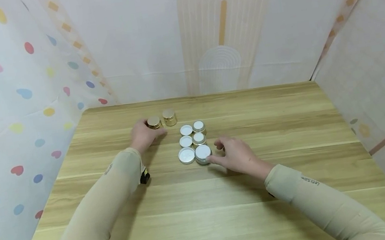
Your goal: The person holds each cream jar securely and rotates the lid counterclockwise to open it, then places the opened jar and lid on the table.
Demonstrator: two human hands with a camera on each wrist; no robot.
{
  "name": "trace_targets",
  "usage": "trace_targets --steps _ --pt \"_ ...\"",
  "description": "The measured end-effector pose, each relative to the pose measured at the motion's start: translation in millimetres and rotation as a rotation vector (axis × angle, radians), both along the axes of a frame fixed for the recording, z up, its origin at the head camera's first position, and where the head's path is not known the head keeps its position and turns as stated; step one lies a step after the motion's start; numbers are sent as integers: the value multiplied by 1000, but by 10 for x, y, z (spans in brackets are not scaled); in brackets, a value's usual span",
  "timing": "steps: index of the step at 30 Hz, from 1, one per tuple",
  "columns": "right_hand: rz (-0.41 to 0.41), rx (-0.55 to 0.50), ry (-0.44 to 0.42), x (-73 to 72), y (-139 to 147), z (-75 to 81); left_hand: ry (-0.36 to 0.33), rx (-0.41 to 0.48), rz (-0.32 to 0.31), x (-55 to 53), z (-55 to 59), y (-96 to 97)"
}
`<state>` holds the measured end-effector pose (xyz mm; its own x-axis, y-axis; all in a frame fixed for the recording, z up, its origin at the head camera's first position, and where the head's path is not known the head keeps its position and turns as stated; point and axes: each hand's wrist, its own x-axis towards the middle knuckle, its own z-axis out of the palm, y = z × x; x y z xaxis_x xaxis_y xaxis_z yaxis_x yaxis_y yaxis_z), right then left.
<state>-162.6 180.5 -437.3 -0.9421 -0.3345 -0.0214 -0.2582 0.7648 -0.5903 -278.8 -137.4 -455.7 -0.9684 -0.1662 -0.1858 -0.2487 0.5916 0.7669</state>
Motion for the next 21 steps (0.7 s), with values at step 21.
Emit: trace_targets --steps 21 --pt "94 -119 -101 167 154 339 150 -199 -187 907 215 -212"
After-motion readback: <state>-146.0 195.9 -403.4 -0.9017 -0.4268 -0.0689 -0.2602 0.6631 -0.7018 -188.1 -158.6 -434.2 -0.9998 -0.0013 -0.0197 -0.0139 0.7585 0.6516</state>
